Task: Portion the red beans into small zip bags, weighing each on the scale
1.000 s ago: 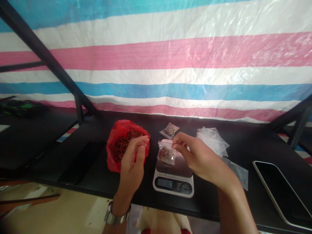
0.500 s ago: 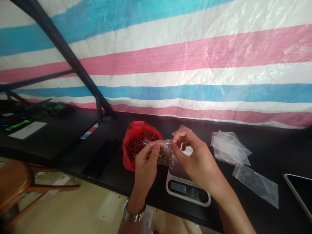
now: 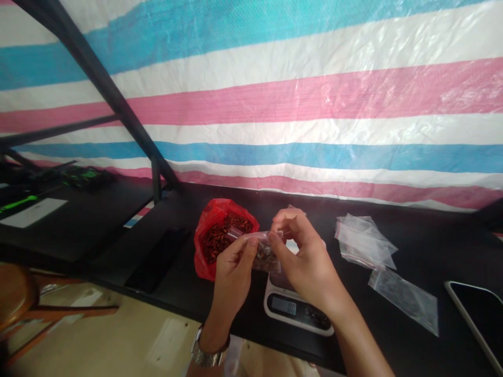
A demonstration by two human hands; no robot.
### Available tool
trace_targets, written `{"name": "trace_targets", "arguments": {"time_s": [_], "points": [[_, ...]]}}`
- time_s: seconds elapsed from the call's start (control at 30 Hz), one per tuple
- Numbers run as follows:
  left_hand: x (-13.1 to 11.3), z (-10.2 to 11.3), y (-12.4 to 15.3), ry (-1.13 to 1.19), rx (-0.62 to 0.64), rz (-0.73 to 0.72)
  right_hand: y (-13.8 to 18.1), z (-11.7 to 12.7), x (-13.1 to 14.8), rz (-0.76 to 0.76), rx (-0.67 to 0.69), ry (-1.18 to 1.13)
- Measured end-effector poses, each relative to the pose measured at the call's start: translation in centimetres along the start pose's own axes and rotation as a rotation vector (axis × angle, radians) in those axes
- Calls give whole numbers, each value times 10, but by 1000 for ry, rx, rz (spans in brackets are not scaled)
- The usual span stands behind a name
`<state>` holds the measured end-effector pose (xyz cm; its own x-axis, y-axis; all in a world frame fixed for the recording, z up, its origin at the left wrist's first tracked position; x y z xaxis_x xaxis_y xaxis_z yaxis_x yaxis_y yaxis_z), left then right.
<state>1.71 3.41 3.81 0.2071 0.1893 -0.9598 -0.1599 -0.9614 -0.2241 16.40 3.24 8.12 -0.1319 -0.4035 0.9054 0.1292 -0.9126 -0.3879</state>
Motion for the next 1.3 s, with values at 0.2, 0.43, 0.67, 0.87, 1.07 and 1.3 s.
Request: {"name": "trace_targets", "arguments": {"time_s": [0.2,0.43,0.67,0.87,1.07,1.3], "points": [[2,0,-2,83,-18,26,3,-3,-10,-5,-35,43],[-1,-1,-4,68,-34,5,5,-6,-11,1,-10,98],[0,6,-2,9,-86,-29,4,-12,-8,-18,52,60],[3,1,3,-200,74,-62,7,-3,-8,-60,32,204],[-17,8,8,-453,-123,-387,-3,38,11,74,-348,414],[-23,56,21,-585,-481,-472,-28,63,-22,58,-347,596]]}}
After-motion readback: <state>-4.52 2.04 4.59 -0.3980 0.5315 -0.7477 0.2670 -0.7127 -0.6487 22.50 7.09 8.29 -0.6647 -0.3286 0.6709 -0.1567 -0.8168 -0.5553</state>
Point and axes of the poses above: each hand's wrist, its own y-axis away from the middle knuckle, its own z-axis out of the back of the hand, x = y × z, the point moved 6 cm from there along -y, towards the middle knuckle, and after that the axes turned 8 degrees about x, right-handed, at the moved point
